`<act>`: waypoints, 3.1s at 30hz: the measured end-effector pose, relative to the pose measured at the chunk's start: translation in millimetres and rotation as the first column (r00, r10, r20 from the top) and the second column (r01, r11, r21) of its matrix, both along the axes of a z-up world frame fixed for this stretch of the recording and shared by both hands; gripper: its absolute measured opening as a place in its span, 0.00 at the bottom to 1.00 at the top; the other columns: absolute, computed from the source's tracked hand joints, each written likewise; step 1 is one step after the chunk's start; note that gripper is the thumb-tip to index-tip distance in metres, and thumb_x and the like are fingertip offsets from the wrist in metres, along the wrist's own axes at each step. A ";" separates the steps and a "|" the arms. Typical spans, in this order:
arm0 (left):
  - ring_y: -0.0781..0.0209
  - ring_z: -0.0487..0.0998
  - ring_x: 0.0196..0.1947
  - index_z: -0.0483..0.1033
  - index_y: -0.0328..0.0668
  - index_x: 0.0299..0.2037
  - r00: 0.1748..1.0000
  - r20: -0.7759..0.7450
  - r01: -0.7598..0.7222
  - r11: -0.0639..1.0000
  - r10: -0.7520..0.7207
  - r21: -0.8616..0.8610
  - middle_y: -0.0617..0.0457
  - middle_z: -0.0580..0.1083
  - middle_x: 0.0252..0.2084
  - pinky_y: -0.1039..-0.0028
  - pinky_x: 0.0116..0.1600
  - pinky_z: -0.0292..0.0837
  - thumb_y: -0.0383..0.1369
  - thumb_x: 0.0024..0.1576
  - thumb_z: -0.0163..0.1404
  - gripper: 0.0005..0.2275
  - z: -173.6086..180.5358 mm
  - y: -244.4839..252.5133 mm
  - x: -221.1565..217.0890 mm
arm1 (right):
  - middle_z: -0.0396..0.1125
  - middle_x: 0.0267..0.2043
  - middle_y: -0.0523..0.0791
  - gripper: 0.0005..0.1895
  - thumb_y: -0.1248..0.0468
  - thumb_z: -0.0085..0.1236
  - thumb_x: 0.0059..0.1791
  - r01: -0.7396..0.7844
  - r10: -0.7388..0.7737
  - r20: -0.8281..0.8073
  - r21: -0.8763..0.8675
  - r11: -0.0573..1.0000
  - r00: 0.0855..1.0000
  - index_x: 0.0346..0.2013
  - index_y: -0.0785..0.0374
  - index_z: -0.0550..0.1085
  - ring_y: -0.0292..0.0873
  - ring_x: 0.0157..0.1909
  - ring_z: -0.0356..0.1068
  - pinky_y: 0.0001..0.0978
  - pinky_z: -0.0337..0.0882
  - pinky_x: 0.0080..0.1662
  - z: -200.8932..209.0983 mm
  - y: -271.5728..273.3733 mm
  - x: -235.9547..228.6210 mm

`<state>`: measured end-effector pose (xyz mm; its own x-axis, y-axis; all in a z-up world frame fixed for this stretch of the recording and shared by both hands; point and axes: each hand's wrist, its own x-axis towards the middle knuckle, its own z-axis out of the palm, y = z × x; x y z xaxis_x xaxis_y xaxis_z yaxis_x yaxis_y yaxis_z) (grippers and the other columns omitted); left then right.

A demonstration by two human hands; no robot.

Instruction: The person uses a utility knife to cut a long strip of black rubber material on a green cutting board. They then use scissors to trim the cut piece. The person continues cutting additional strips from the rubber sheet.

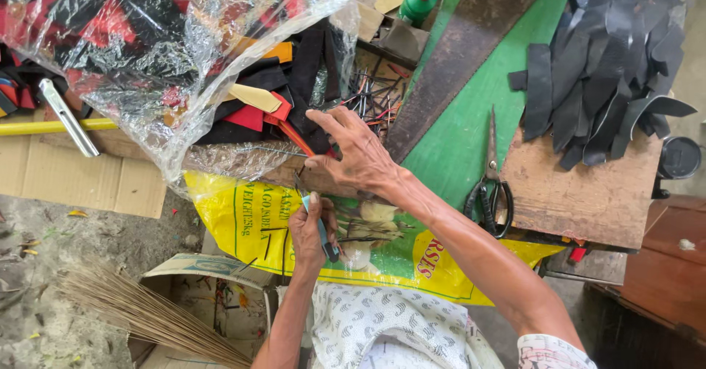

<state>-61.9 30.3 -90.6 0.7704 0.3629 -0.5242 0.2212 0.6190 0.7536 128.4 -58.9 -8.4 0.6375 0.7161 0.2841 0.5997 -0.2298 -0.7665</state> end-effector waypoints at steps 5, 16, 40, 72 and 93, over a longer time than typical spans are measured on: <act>0.68 0.66 0.11 0.76 0.36 0.36 1.000 -0.030 0.010 1.000 -0.010 0.012 0.53 0.71 0.18 0.76 0.16 0.60 0.48 0.62 0.50 0.19 -6.1 1.7 0.6 | 0.64 0.45 0.53 0.37 0.56 0.72 0.44 0.080 -0.091 -0.102 -0.103 0.991 0.991 0.64 0.62 0.68 0.55 0.45 0.68 0.43 0.70 0.48 -10.7 26.1 3.9; 0.69 0.65 0.11 0.74 0.36 0.37 0.998 -0.063 -0.002 1.000 0.001 -0.022 0.53 0.70 0.18 0.76 0.15 0.60 0.48 0.62 0.51 0.19 0.5 6.7 -0.5 | 0.68 0.38 0.51 0.26 0.66 0.70 0.41 0.167 -0.174 -0.066 -0.102 0.981 0.983 0.54 0.64 0.78 0.49 0.39 0.71 0.39 0.71 0.43 -21.3 -1.9 -0.6; 0.70 0.65 0.12 0.74 0.35 0.37 0.993 -0.120 0.020 1.000 -0.018 0.015 0.52 0.71 0.20 0.77 0.17 0.60 0.48 0.62 0.52 0.19 3.2 9.1 4.9 | 0.72 0.44 0.40 0.11 0.73 0.59 0.56 0.543 -0.361 -0.632 0.113 0.832 0.686 0.53 0.67 0.74 0.30 0.44 0.69 0.22 0.70 0.48 33.1 -158.6 40.6; 0.71 0.66 0.14 0.76 0.25 0.50 0.994 0.016 0.100 0.971 -0.106 0.219 0.49 0.77 0.33 0.78 0.18 0.64 0.25 0.59 0.56 0.12 102.9 -18.2 78.6 | 0.53 0.73 0.56 0.41 0.50 0.73 0.38 0.492 -0.466 0.161 -0.321 0.809 0.870 0.62 0.61 0.71 0.60 0.64 0.55 0.56 0.56 0.60 -21.5 -164.5 -40.7; 0.71 0.68 0.14 0.77 0.27 0.49 0.988 0.035 0.143 0.975 -0.151 0.171 0.47 0.78 0.35 0.79 0.18 0.63 0.27 0.59 0.57 0.11 112.6 -13.0 88.0 | 0.72 0.50 0.53 0.14 0.75 0.59 0.41 0.397 -0.312 0.398 -0.150 0.906 0.863 0.42 0.72 0.76 0.58 0.54 0.71 0.45 0.75 0.52 -25.8 -146.4 -57.3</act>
